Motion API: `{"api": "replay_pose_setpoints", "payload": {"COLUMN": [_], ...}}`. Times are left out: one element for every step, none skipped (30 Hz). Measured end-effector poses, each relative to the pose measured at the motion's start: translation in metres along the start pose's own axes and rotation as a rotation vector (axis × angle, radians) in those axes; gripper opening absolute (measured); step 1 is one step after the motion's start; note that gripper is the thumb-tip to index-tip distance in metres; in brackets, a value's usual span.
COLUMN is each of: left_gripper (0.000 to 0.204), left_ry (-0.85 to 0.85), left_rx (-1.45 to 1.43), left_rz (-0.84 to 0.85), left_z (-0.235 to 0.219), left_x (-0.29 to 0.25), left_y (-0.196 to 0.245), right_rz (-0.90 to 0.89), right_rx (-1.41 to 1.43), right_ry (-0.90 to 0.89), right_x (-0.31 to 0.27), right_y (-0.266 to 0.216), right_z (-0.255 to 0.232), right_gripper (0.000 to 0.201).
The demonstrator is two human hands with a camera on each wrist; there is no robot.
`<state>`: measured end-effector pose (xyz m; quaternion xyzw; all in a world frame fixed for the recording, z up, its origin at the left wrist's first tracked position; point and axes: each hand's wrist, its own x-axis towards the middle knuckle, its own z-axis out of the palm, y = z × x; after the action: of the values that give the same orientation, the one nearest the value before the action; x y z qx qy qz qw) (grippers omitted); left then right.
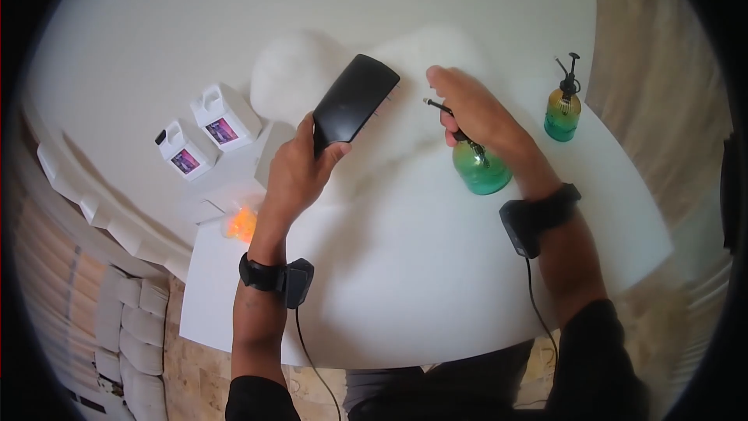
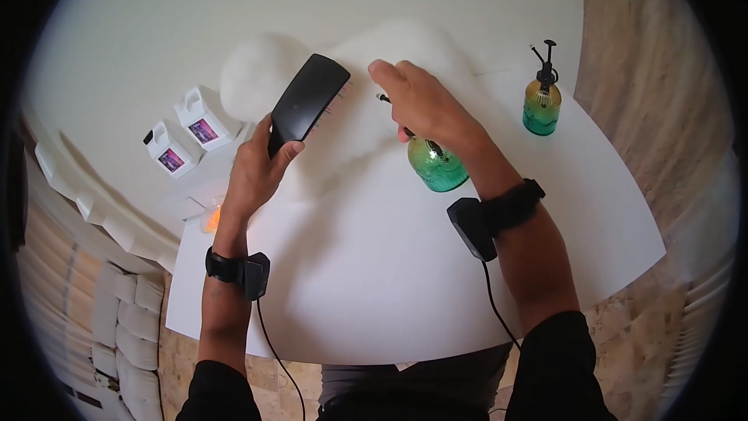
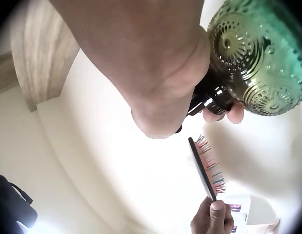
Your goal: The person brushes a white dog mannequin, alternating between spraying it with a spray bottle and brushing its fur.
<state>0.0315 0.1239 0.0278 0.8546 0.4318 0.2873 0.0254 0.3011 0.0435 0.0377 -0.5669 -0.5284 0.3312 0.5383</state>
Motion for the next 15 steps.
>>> {"api": "replay_pose_setpoints", "payload": {"left_gripper": [0.072, 0.073, 0.073, 0.073, 0.074, 0.074, 0.075, 0.076, 0.076, 0.077, 0.079, 0.079, 0.078, 0.077, 0.077], "left_ry": [0.036, 0.069, 0.068, 0.077, 0.086, 0.081, 0.066, 0.052, 0.049, 0.023, -0.001, -0.001, 0.021, 0.045, 0.049], "left_rx": [-0.001, -0.004, 0.007, 0.029, 0.05, 0.055, 0.086, 0.115, 0.119, 0.131, 0.143, 0.144, 0.121, 0.099, 0.098], "left_rz": [0.037, 0.074, 0.076, 0.085, 0.095, 0.097, 0.091, 0.084, 0.085, 0.077, 0.068, 0.069, 0.089, 0.109, 0.11], "left_z": [0.003, 0.004, 0.006, 0.007, 0.009, 0.009, 0.01, 0.011, 0.012, 0.012, 0.013, 0.015, 0.018, 0.02, 0.022], "left_x": [0.001, 0.002, 0.003, 0.004, 0.005, 0.005, 0.006, 0.007, 0.008, 0.009, 0.01, 0.012, 0.014, 0.015, 0.015], "left_y": [-0.002, -0.004, -0.005, -0.004, -0.002, 0.0, 0.002, 0.005, 0.007, 0.009, 0.012, 0.013, 0.011, 0.009, 0.007], "right_rz": [-0.027, -0.028, -0.104, -0.178, -0.179, -0.167, -0.155, -0.154, -0.142, -0.13, -0.131, -0.078, -0.025, -0.026, -0.094], "right_rx": [0.043, 0.053, 0.027, -0.001, 0.008, -0.015, -0.038, -0.034, -0.045, -0.057, -0.055, -0.041, -0.029, -0.03, -0.021], "right_ry": [0.015, 0.016, 0.035, 0.057, 0.059, 0.059, 0.057, 0.058, 0.071, 0.084, 0.085, 0.082, 0.078, 0.078, 0.116], "right_x": [-0.001, -0.001, 0.0, 0.0, -0.001, -0.002, -0.004, -0.004, -0.004, -0.004, -0.005, -0.007, -0.008, -0.008, -0.007], "right_y": [0.0, 0.002, 0.005, 0.006, 0.007, 0.005, 0.004, 0.003, 0.002, 0.001, -0.002, -0.004, -0.007, -0.006, -0.004], "right_z": [-0.002, -0.003, -0.005, -0.007, -0.009, -0.01, -0.012, -0.012, -0.012, -0.013, -0.015, -0.017, -0.018, -0.02, -0.023], "right_gripper": [0.046, 0.046, 0.048, 0.049, 0.049, 0.049, 0.048, 0.048, 0.046, 0.044, 0.044, 0.043, 0.043, 0.043, 0.044]}}
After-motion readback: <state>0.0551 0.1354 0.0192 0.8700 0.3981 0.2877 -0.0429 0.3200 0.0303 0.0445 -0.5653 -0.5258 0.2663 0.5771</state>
